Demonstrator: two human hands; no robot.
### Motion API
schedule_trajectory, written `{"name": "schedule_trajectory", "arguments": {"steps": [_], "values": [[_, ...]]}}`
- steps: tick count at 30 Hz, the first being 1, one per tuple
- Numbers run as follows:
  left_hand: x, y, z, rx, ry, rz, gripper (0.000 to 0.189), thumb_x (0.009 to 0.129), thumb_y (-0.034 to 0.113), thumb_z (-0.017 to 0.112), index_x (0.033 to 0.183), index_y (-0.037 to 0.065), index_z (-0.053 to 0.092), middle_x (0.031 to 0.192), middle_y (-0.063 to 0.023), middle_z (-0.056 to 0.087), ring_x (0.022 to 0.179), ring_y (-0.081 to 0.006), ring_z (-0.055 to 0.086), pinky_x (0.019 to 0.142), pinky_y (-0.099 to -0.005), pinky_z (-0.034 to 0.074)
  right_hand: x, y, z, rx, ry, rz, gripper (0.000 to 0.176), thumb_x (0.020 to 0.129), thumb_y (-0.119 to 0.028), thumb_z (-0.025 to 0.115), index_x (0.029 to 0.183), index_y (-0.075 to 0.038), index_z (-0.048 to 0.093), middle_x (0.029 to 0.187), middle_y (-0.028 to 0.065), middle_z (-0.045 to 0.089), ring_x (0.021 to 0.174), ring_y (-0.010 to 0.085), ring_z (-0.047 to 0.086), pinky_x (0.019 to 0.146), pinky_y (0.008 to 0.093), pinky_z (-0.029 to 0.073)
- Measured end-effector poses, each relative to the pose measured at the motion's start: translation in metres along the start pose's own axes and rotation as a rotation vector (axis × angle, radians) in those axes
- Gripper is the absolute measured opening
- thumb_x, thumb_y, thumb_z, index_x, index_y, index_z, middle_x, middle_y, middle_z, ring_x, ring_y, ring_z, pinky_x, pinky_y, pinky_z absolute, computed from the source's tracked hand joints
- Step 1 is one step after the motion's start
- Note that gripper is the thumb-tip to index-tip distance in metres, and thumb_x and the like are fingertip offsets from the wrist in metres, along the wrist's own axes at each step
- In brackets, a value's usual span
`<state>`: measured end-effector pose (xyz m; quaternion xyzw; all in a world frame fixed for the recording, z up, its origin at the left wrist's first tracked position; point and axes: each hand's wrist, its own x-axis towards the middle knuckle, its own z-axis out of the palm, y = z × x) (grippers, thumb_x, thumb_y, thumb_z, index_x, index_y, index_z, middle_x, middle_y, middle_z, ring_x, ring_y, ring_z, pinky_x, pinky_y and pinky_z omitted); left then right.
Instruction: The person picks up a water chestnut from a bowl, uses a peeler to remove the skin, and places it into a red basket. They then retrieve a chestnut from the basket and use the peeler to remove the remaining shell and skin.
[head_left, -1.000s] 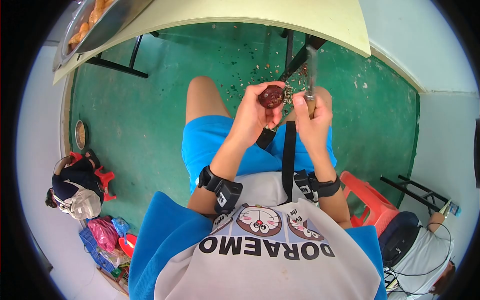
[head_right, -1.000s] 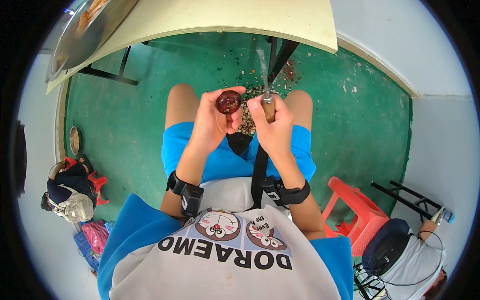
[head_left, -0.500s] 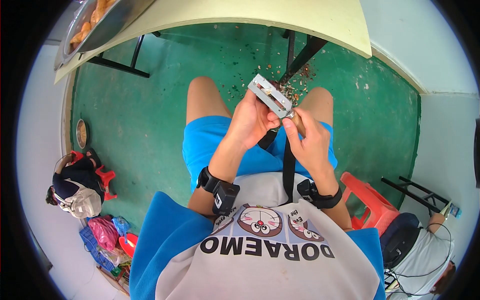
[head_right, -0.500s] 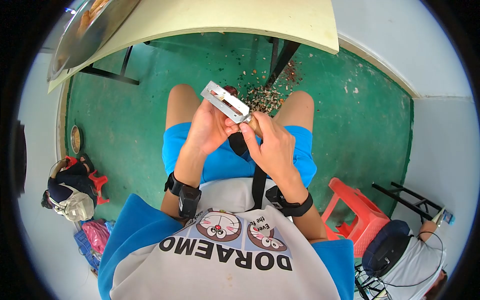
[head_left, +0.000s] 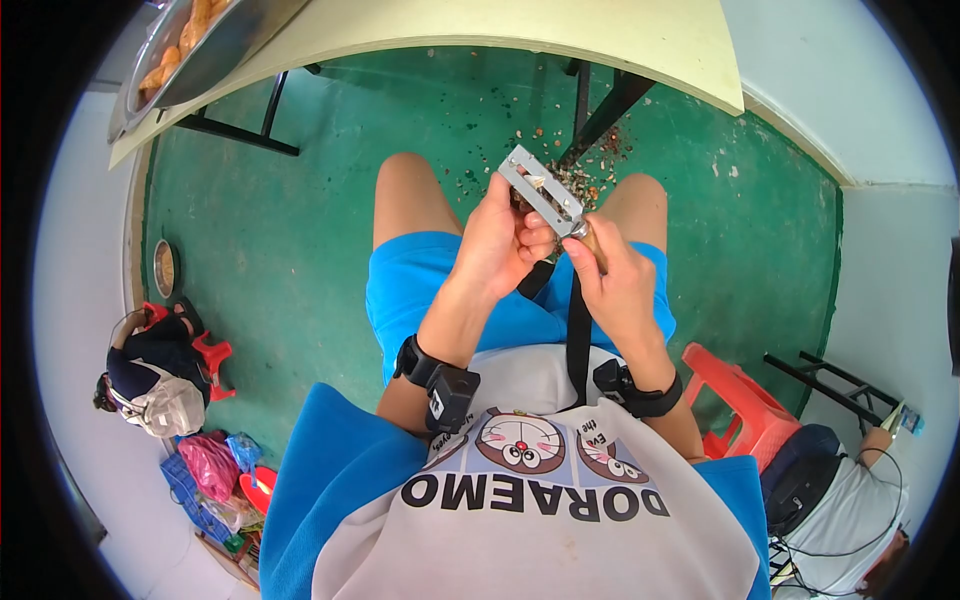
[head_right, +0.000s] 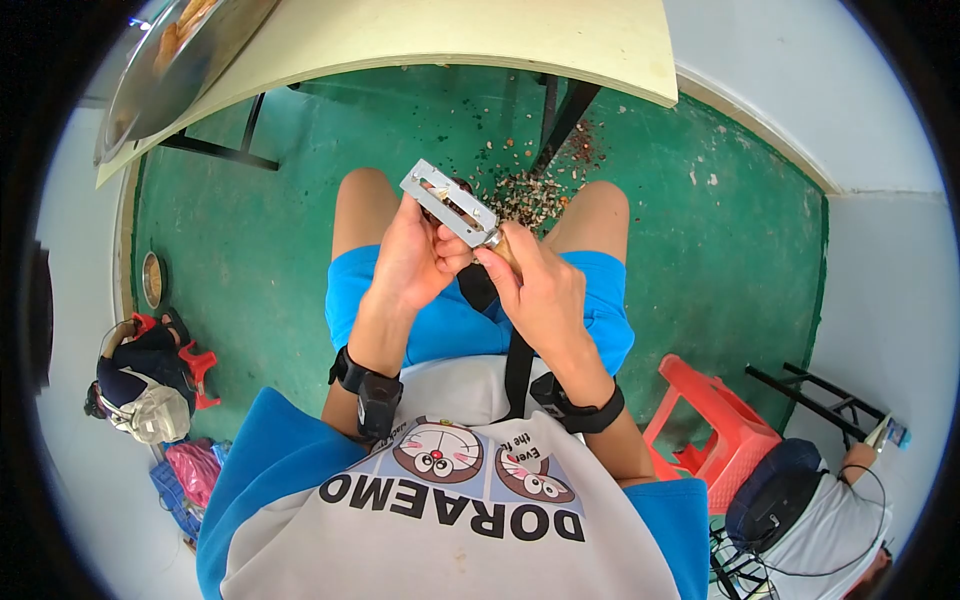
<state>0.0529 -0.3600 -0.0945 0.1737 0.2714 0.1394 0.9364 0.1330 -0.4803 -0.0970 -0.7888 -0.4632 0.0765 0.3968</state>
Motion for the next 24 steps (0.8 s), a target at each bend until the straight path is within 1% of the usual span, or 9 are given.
{"name": "schedule_trajectory", "arguments": {"steps": [9,10,12,13,14,16,17,20,24], "values": [[0.002,0.0,0.004,-0.06,0.006,-0.045,0.029,0.086,0.034,0.033,0.076,0.009,0.045,0.051,0.0047,0.03,0.041,-0.0045,0.022,0.034,-0.0187,0.016,0.0,-0.003,0.005,0.119,0.018,0.146,0.025,0.081,-0.026,0.055,0.092,-0.003,0.051,0.061,0.0132,0.055,0.049,0.0251,0.054,0.042,0.0317,0.039],[0.004,0.001,-0.001,-0.052,-0.096,-0.051,0.029,0.087,0.033,0.033,0.075,0.009,0.044,0.053,0.0037,0.032,0.042,-0.0043,0.024,0.035,-0.0186,0.017,0.002,-0.004,0.004,0.117,0.02,0.146,0.025,0.081,-0.026,0.055,0.092,-0.003,0.051,0.061,0.0132,0.055,0.049,0.0251,0.054,0.042,0.0317,0.039],[0.0,0.0,0.003,-0.042,-0.198,-0.056,0.029,0.087,0.033,0.033,0.074,0.008,0.043,0.054,0.0028,0.034,0.042,-0.0041,0.026,0.036,-0.0186,0.019,0.01,-0.005,-0.003,0.146,-0.037,0.467,0.023,0.082,-0.023,0.054,0.09,-0.002,0.051,0.06,0.0132,0.054,0.048,0.0233,0.053,0.043,0.0301,0.039],[-0.007,-0.005,0.015,0.028,-0.078,-0.019,0.029,0.087,0.033,0.033,0.074,0.009,0.043,0.054,0.0029,0.035,0.043,-0.0042,0.026,0.036,-0.0188,0.019,0.014,0.001,-0.005,0.181,0.111,0.338,0.022,0.083,-0.022,0.053,0.089,-0.001,0.051,0.057,0.0122,0.052,0.045,0.0185,0.049,0.042,0.0284,0.037],[-0.009,-0.009,0.024,0.098,0.043,0.023,0.028,0.087,0.032,0.034,0.074,0.009,0.043,0.054,0.003,0.035,0.043,-0.0044,0.027,0.036,-0.019,0.02,0.013,0.002,-0.005,0.183,0.109,0.334,0.022,0.083,-0.022,0.053,0.089,-0.001,0.051,0.057,0.0122,0.052,0.045,0.0185,0.049,0.042,0.0284,0.037],[-0.005,-0.009,0.018,0.112,0.096,0.019,0.026,0.086,0.032,0.035,0.076,0.01,0.043,0.053,0.0028,0.035,0.044,-0.0051,0.03,0.037,-0.0196,0.022,0.009,-0.001,-0.005,0.139,0.183,0.133,0.022,0.083,-0.022,0.054,0.09,-0.001,0.052,0.053,0.0085,0.049,0.044,0.0121,0.044,0.042,0.0266,0.036],[0.0,-0.008,0.008,0.004,0.006,-0.006,0.026,0.086,0.034,0.035,0.082,0.01,0.045,0.054,0.002,0.034,0.044,-0.006,0.029,0.037,-0.0196,0.022,0.008,-0.005,-0.01,0.203,0.145,0.319,0.023,0.082,-0.023,0.054,0.09,-0.001,0.053,0.053,0.0047,0.047,0.045,0.0072,0.041,0.041,0.0245,0.034],[0.003,-0.004,0.004,-0.128,-0.094,-0.028,0.031,0.087,0.037,0.034,0.088,0.01,0.048,0.055,0.0012,0.033,0.045,-0.0078,0.029,0.037,-0.0194,0.024,0.007,0.009,-0.008,0.279,0.177,0.383,0.024,0.082,-0.024,0.055,0.089,-0.001,0.054,0.052,0.0025,0.046,0.046,0.0058,0.042,0.041,0.0233,0.034],[0.004,0.004,0.01,-0.191,-0.051,-0.084,0.034,0.086,0.041,0.032,0.082,0.011,0.048,0.052,0.0026,0.032,0.044,-0.0075,0.03,0.036,-0.0195,0.023,0.005,0.0,-0.008,0.197,0.099,0.279,0.025,0.082,-0.024,0.054,0.093,-0.002,0.052,0.053,0.0056,0.049,0.044,0.01,0.045,0.041,0.025,0.035]]}}
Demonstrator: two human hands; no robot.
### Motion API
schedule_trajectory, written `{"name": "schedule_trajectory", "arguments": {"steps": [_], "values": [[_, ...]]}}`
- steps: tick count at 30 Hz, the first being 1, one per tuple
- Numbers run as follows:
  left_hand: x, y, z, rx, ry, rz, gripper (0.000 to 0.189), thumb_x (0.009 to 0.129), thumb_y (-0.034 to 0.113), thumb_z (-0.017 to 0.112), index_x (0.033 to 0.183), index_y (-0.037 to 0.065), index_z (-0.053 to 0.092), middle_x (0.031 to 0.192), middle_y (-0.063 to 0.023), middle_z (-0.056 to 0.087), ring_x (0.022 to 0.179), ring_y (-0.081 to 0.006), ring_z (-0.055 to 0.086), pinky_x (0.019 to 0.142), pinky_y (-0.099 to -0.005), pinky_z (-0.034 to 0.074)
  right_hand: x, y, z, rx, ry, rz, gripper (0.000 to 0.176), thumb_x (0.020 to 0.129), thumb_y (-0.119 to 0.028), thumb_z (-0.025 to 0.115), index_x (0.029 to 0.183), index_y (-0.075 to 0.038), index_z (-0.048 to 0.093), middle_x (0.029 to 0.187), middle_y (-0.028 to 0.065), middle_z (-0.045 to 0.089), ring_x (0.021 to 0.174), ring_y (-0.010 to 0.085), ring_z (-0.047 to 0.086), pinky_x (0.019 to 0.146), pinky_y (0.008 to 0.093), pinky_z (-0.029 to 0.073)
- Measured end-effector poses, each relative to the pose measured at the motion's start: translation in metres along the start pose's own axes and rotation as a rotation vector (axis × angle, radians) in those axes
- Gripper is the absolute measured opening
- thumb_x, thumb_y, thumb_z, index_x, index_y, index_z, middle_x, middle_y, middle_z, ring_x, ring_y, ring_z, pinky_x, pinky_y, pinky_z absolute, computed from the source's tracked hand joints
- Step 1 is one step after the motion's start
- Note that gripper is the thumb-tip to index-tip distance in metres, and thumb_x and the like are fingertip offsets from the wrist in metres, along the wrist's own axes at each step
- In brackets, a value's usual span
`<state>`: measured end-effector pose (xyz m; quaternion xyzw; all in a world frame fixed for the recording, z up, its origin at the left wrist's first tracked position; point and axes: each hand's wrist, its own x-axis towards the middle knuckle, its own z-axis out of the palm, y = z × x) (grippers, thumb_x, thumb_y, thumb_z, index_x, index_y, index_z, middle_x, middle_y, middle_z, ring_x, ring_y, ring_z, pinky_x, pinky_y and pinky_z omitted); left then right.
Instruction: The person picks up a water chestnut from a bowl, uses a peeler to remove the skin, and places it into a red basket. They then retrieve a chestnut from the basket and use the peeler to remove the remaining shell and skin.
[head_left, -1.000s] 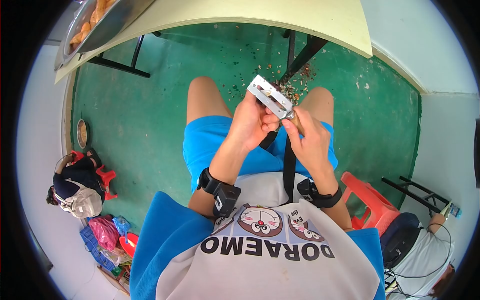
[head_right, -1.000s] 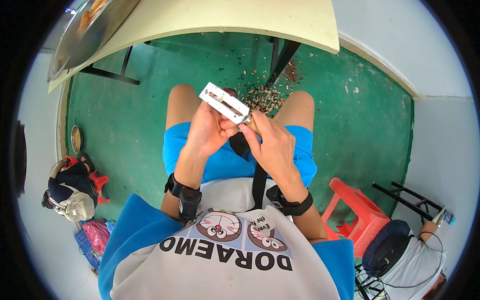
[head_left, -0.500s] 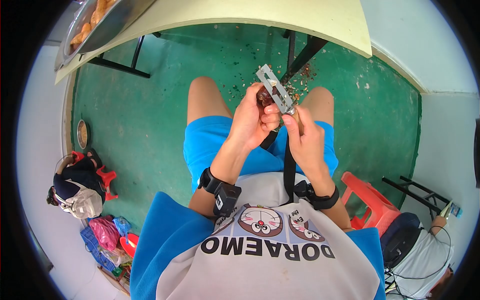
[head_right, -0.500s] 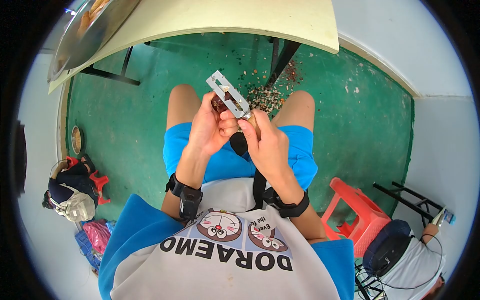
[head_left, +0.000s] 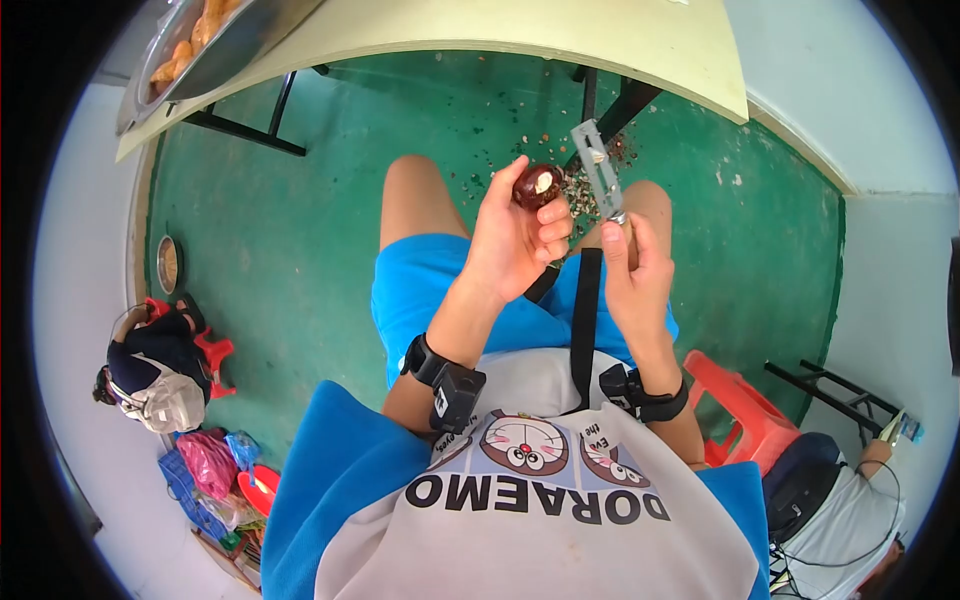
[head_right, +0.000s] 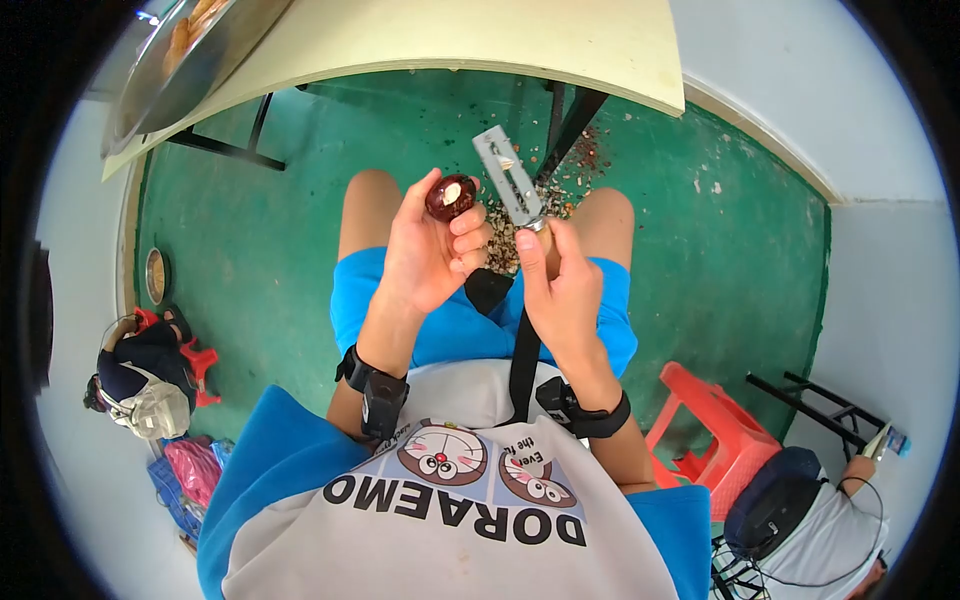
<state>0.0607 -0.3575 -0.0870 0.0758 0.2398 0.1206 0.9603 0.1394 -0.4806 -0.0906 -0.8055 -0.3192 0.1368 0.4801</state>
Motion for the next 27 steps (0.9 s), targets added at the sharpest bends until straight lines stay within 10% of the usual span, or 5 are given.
{"name": "schedule_trajectory", "arguments": {"steps": [5,27], "values": [[0.001,-0.004,-0.006,0.135,0.056,0.0,0.048,0.085,0.053,0.024,0.075,0.011,0.046,0.052,0.0029,0.031,0.043,-0.0065,0.029,0.036,-0.0196,0.021,-0.007,0.009,0.009,-0.141,-0.05,-0.253,0.026,0.078,-0.023,0.058,0.094,-0.003,0.052,0.063,0.0125,0.056,0.052,0.0257,0.056,0.043,0.0317,0.04],[0.004,-0.023,-0.003,0.374,0.28,0.564,0.028,0.088,0.037,0.029,0.091,0.012,0.043,0.072,0.0013,0.05,0.054,-0.006,0.044,0.04,-0.0188,0.03,-0.011,-0.012,0.017,-0.186,-0.059,-0.249,0.025,0.079,-0.027,0.056,0.091,-0.005,0.05,0.059,0.0119,0.055,0.048,0.0265,0.055,0.039,0.033,0.039]]}}
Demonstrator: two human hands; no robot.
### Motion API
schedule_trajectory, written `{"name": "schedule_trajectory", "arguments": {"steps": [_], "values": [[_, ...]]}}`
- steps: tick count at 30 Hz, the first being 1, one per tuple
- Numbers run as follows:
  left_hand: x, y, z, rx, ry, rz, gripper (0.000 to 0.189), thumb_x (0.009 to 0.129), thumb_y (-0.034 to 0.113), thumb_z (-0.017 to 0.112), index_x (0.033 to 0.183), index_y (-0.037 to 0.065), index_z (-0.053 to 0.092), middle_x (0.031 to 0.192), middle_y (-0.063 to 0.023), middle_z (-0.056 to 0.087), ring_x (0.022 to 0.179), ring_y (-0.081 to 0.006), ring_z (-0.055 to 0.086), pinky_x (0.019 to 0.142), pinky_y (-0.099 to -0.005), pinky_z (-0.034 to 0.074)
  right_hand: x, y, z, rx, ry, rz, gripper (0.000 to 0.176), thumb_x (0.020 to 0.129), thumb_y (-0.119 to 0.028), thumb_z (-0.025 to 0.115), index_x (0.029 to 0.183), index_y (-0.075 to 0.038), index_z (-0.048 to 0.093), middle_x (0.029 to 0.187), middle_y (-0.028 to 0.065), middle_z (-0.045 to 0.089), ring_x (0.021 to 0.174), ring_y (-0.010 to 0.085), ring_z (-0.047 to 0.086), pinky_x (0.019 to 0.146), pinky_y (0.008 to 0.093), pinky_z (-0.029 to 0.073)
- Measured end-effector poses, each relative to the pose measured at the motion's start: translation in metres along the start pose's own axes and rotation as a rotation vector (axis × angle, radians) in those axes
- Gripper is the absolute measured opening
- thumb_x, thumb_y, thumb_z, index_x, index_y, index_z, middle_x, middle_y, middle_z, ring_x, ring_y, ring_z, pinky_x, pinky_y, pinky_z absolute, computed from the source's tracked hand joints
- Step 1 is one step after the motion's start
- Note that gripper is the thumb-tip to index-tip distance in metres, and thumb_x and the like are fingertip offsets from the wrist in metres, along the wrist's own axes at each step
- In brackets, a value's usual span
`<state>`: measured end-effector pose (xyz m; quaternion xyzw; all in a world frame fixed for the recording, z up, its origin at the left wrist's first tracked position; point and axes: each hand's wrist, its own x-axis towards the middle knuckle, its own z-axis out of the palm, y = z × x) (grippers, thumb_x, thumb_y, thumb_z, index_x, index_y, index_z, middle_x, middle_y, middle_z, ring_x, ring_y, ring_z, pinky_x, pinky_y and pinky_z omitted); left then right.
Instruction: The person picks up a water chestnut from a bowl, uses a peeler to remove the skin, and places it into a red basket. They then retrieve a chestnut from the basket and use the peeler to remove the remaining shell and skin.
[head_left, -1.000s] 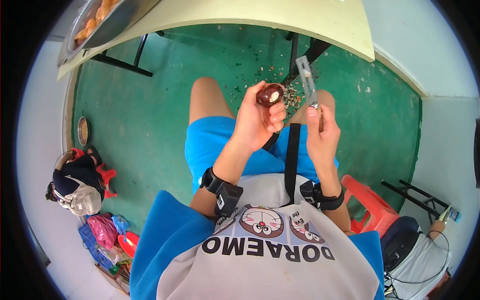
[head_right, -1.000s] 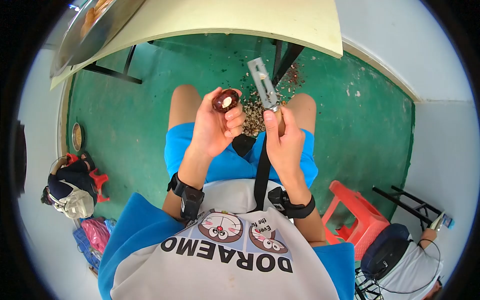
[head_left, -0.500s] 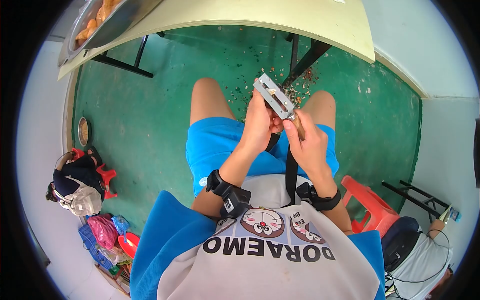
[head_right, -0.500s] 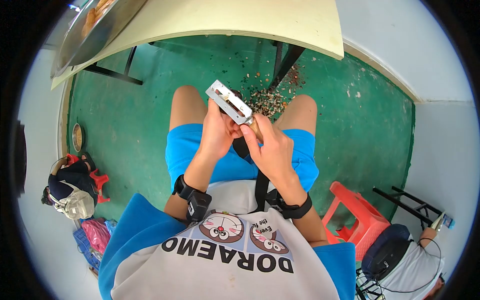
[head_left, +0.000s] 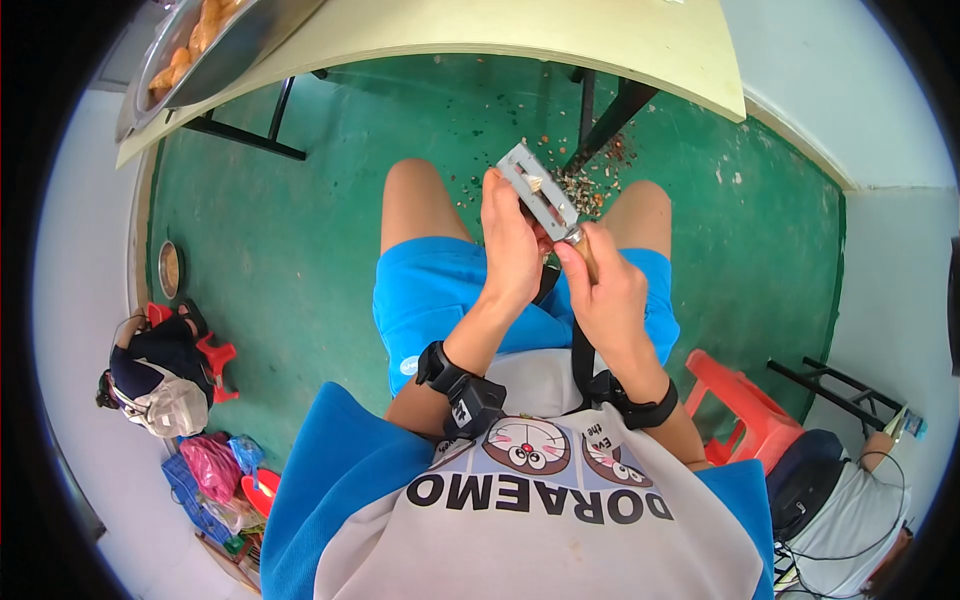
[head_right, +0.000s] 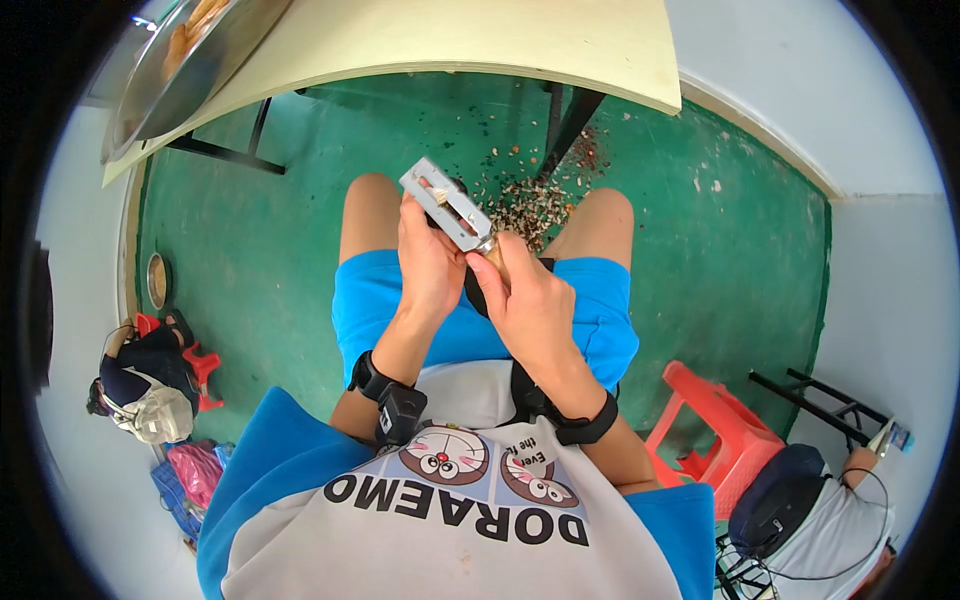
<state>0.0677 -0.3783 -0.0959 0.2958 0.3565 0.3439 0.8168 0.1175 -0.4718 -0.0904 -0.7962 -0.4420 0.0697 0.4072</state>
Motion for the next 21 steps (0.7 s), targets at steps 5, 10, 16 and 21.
{"name": "schedule_trajectory", "arguments": {"steps": [5,10,16,21], "values": [[-0.004,0.002,0.004,-0.058,-0.03,-0.079,0.025,0.086,0.038,0.034,0.084,0.014,0.04,0.066,0.0035,0.048,0.049,-0.0023,0.038,0.039,-0.0176,0.028,0.001,0.001,0.002,0.069,-0.035,0.135,0.026,0.083,-0.029,0.051,0.09,-0.004,0.048,0.058,0.014,0.054,0.048,0.0307,0.054,0.04,0.0354,0.039],[-0.005,0.003,0.007,-0.032,0.026,-0.02,0.022,0.086,0.035,0.037,0.077,0.015,0.037,0.063,0.0043,0.045,0.047,-0.0035,0.037,0.037,-0.0179,0.027,0.004,-0.008,0.001,0.184,-0.069,0.219,0.028,0.084,-0.029,0.049,0.089,-0.002,0.047,0.058,0.0158,0.053,0.05,0.0321,0.054,0.041,0.0353,0.039],[-0.005,0.002,0.006,0.102,0.023,0.142,0.019,0.086,0.029,0.036,0.079,0.011,0.035,0.059,-0.0004,0.039,0.045,-0.0071,0.034,0.036,-0.0204,0.026,0.006,-0.013,0.001,0.316,-0.076,0.351,0.028,0.086,-0.027,0.046,0.08,0.0,0.048,0.056,0.0158,0.051,0.049,0.0283,0.053,0.043,0.0326,0.038],[-0.018,0.001,0.005,0.103,-0.16,0.244,0.022,0.086,0.031,0.034,0.083,0.009,0.036,0.059,-0.0029,0.035,0.046,-0.0102,0.033,0.038,-0.0229,0.025,0.02,0.026,-0.01,0.485,-0.004,0.599,0.031,0.087,-0.027,0.046,0.073,0.001,0.05,0.049,0.0008,0.041,0.045,0.0061,0.037,0.04,0.0249,0.029]]}}
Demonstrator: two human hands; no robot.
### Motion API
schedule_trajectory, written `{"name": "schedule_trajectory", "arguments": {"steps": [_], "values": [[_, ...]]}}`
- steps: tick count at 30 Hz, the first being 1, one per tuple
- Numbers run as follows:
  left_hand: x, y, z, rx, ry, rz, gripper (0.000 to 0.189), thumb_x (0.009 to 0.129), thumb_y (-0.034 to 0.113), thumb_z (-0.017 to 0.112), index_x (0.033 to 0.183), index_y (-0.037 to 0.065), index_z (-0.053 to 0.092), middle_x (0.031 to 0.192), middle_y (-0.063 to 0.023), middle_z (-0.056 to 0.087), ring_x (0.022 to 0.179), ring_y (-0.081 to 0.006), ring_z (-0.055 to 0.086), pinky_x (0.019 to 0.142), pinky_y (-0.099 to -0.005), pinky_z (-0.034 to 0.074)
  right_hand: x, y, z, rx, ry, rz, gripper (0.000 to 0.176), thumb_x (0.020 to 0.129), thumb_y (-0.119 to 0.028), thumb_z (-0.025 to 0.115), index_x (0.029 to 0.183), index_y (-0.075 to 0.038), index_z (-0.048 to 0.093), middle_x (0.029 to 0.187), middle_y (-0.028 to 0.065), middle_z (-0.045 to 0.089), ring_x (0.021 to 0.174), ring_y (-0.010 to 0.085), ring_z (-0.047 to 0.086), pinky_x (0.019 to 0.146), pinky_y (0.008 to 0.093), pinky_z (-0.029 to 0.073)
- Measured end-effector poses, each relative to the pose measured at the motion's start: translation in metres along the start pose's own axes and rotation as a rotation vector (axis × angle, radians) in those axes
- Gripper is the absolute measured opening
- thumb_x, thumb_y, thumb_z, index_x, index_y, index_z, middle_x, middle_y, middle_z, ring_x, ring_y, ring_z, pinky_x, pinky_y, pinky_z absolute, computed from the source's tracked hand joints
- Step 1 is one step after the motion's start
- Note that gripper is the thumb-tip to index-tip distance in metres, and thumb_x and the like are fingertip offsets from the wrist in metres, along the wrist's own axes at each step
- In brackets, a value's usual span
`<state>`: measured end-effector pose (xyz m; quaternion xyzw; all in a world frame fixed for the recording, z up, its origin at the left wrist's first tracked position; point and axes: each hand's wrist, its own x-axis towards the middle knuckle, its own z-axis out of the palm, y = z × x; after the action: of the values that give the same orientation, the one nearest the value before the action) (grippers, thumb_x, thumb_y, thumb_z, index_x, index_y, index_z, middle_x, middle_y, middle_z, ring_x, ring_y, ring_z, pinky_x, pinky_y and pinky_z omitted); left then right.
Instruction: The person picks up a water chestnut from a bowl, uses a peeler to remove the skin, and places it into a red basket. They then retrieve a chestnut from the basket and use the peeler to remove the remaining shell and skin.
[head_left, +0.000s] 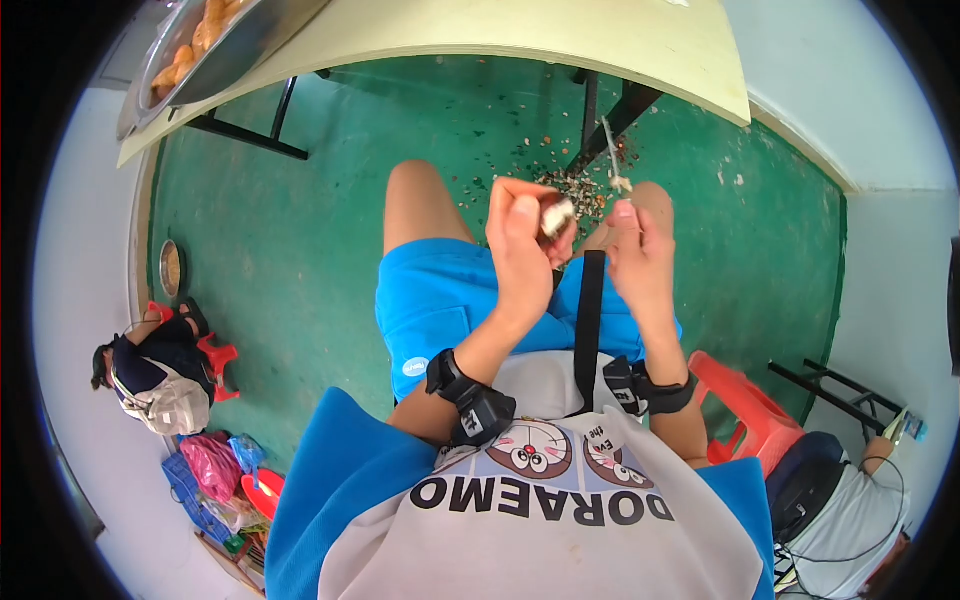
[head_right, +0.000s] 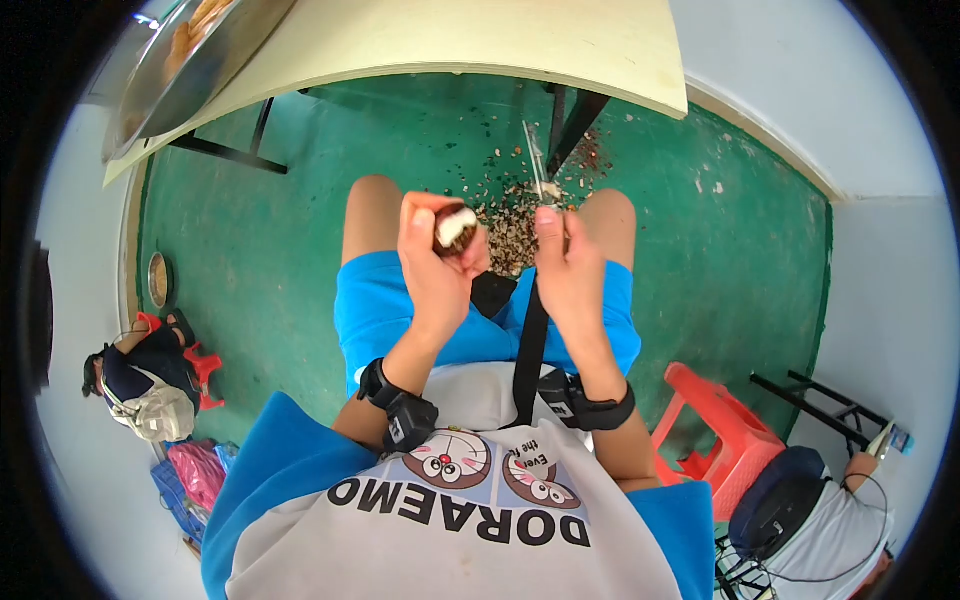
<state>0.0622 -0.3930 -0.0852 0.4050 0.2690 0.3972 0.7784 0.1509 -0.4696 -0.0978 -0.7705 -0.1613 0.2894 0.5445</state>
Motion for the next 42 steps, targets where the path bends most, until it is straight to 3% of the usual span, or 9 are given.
{"name": "schedule_trajectory", "arguments": {"steps": [3,10,13,16,21,23,29,36,42], "values": [[0.014,-0.002,-0.008,-0.21,-0.011,-0.253,0.032,0.085,0.042,0.031,0.088,0.011,0.04,0.063,-0.0027,0.037,0.057,-0.0114,0.036,0.046,-0.0237,0.028,-0.004,-0.005,-0.007,0.072,-0.065,0.027,0.031,0.086,-0.027,0.048,0.073,0.001,0.05,0.05,-0.0018,0.039,0.045,0.0045,0.034,0.04,0.023,0.026],[0.02,-0.002,-0.01,-0.485,-0.088,-0.487,0.035,0.084,0.04,0.036,0.092,0.008,0.046,0.067,-0.0008,0.038,0.061,-0.0122,0.036,0.048,-0.0254,0.03,-0.021,-0.007,-0.001,-0.16,-0.007,-0.262,0.027,0.082,-0.028,0.054,0.085,-0.001,0.052,0.053,0.0036,0.046,0.045,0.0083,0.041,0.041,0.0238,0.031],[0.023,0.0,-0.013,-0.46,-0.115,-0.526,0.035,0.087,0.038,0.029,0.089,0.007,0.047,0.066,0.0007,0.039,0.059,-0.0085,0.035,0.048,-0.024,0.029,-0.026,-0.006,-0.002,-0.323,0.0,-0.42,0.025,0.079,-0.025,0.057,0.09,-0.003,0.052,0.061,0.0122,0.055,0.049,0.0228,0.055,0.043,0.0289,0.04],[0.023,0.002,-0.012,-0.298,0.044,-0.546,0.035,0.089,0.034,0.026,0.09,0.007,0.047,0.068,0.0003,0.044,0.056,-0.0081,0.036,0.047,-0.0231,0.03,-0.025,0.0,-0.001,-0.392,-0.03,-0.548,0.026,0.077,-0.025,0.059,0.091,-0.003,0.053,0.062,0.0119,0.056,0.05,0.0247,0.055,0.044,0.03,0.041],[0.021,-0.002,-0.022,-0.29,-0.073,-0.535,0.036,0.088,0.041,0.033,0.093,0.009,0.049,0.074,0.0004,0.054,0.065,-0.0109,0.054,0.048,-0.0225,0.039,-0.024,-0.001,0.001,-0.513,-0.026,-0.677,0.028,0.074,-0.023,0.062,0.092,-0.004,0.053,0.067,0.0103,0.058,0.052,0.0242,0.056,0.043,0.0304,0.041],[0.021,0.001,-0.011,-0.277,0.192,-0.527,0.035,0.088,0.041,0.035,0.092,0.009,0.05,0.073,-0.0003,0.054,0.059,-0.0093,0.051,0.044,-0.0213,0.036,-0.023,-0.003,0.0,-0.564,-0.029,-0.736,0.029,0.073,-0.023,0.063,0.092,-0.004,0.053,0.068,0.01,0.058,0.053,0.0237,0.056,0.042,0.0302,0.041],[0.022,0.006,-0.021,-0.247,0.011,-0.498,0.022,0.09,0.026,0.03,0.087,0.009,0.043,0.063,-0.0002,0.046,0.045,-0.0033,0.034,0.037,-0.0174,0.025,-0.023,-0.005,0.002,-0.615,-0.005,-0.727,0.028,0.074,-0.024,0.063,0.092,-0.005,0.054,0.066,0.01,0.058,0.051,0.0231,0.056,0.041,0.0299,0.04],[0.018,0.007,-0.013,-0.171,0.071,-0.376,0.02,0.088,0.026,0.032,0.077,0.009,0.038,0.057,0.0018,0.036,0.044,-0.003,0.028,0.036,-0.0177,0.02,-0.026,-0.006,0.006,-0.455,-0.012,-0.556,0.026,0.077,-0.024,0.06,0.094,-0.005,0.053,0.062,0.0113,0.057,0.047,0.0257,0.054,0.041,0.0306,0.04],[0.004,0.011,-0.001,-0.119,0.037,-0.304,0.016,0.086,0.025,0.038,0.084,0.009,0.04,0.06,-0.0005,0.039,0.046,-0.0062,0.03,0.04,-0.0204,0.023,-0.006,-0.008,-0.005,-0.245,0.065,-0.24,0.026,0.085,-0.026,0.05,0.081,-0.001,0.054,0.05,0.001,0.039,0.049,0.0053,0.032,0.041,0.0228,0.026]]}}
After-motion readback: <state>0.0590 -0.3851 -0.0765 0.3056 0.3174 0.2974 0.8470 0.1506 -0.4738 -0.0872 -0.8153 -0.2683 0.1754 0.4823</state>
